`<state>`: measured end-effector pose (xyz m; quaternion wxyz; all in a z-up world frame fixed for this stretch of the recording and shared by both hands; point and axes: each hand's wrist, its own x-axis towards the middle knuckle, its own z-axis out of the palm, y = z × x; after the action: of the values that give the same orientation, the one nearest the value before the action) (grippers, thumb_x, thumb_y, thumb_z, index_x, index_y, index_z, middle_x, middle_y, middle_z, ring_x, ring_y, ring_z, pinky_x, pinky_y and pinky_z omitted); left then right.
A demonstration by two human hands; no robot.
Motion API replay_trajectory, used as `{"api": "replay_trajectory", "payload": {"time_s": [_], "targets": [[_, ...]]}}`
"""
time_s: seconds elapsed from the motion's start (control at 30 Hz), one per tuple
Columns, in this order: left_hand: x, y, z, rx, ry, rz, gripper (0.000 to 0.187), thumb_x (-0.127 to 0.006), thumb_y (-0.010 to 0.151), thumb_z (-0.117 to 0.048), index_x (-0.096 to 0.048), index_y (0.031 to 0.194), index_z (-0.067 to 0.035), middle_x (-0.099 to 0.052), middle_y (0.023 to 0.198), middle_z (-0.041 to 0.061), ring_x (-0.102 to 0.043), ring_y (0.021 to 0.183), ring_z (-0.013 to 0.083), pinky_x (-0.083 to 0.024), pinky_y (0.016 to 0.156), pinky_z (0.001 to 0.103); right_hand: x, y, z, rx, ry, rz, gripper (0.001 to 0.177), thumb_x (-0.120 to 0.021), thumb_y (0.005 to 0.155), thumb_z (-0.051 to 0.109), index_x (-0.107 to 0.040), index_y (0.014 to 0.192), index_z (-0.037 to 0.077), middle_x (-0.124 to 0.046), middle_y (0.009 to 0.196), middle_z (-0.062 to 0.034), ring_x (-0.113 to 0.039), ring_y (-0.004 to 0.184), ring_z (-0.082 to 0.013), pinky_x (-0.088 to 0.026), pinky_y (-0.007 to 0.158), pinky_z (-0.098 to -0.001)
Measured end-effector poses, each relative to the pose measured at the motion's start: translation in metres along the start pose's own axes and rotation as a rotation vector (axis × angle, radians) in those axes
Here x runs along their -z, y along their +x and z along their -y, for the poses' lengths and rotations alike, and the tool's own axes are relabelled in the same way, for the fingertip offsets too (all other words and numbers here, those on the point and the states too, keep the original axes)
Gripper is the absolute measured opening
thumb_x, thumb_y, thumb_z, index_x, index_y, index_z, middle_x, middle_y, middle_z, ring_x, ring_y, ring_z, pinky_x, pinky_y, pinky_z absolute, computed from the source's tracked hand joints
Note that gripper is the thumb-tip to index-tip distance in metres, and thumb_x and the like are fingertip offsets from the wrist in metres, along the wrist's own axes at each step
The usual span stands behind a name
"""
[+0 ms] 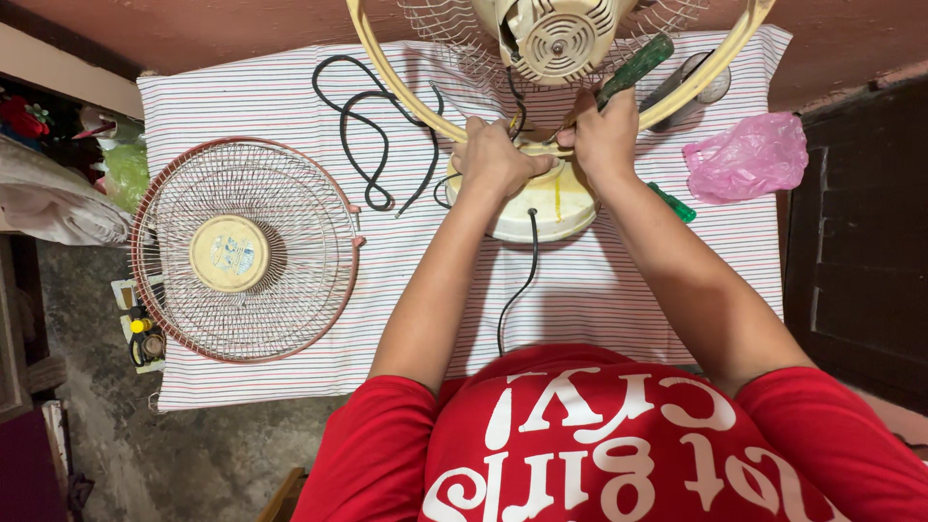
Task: The person disassembles a table fan by removing the front grille, fan blades, and rear housing. They use a screwdriver to loosen screws on the motor housing and base, then reassemble the fan components and secure the screws.
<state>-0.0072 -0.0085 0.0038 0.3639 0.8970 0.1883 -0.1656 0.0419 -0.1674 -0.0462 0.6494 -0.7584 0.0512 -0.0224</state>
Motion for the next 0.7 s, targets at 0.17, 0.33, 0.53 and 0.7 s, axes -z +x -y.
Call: {"api": "replay_trajectory", "payload": {"time_s": [0.17,0.33,0.53,0.7], "targets": [[0.002,0.0,-0.002,-0.013,0.003,0.009,0.077,-0.092,0.056,-0.05,-0.071,0.117,-0.007,-0.052,0.132,0.015,-0.053,0.121,0.0429,-0.043,0.102,0.052,0.001,-0.003,0.003,0.016,0.006,-0.007,0.02,-0.06,0.102,0.006,-0.048,0.116,-0.003,-0.064,0.097,-0.0107,-0.07,0.062,-0.0163,-0.059,0.048,-0.03],[0.001,-0.001,-0.001,-0.02,0.013,0.002,0.077,-0.092,0.056,-0.05,-0.072,0.116,-0.007,-0.052,0.132,0.016,-0.054,0.12,0.0427,-0.043,0.102,0.053,0.002,-0.004,0.004,0.015,-0.01,-0.006,0.02,-0.059,0.103,0.006,-0.049,0.117,-0.004,-0.065,0.097,-0.0112,-0.069,0.06,-0.0172,-0.059,0.047,-0.0305],[-0.001,-0.002,0.001,-0.024,0.02,-0.011,0.079,-0.092,0.055,-0.052,-0.072,0.116,-0.007,-0.053,0.129,0.015,-0.055,0.117,0.0425,-0.043,0.102,0.052,-0.002,-0.005,0.015,0.011,-0.105,0.051,0.019,-0.053,0.103,0.003,-0.046,0.12,-0.003,-0.064,0.09,-0.0089,-0.069,0.059,-0.0173,-0.06,0.048,-0.0308],[-0.002,-0.006,0.002,-0.048,0.028,-0.031,0.075,-0.092,0.053,-0.05,-0.074,0.114,-0.01,-0.054,0.125,0.014,-0.057,0.114,0.0407,-0.044,0.1,0.052,-0.002,-0.015,0.018,0.02,-0.136,0.102,0.031,-0.05,0.098,0.001,-0.044,0.128,0.0,-0.067,0.083,-0.0087,-0.069,0.058,-0.0169,-0.061,0.049,-0.0307]]}}
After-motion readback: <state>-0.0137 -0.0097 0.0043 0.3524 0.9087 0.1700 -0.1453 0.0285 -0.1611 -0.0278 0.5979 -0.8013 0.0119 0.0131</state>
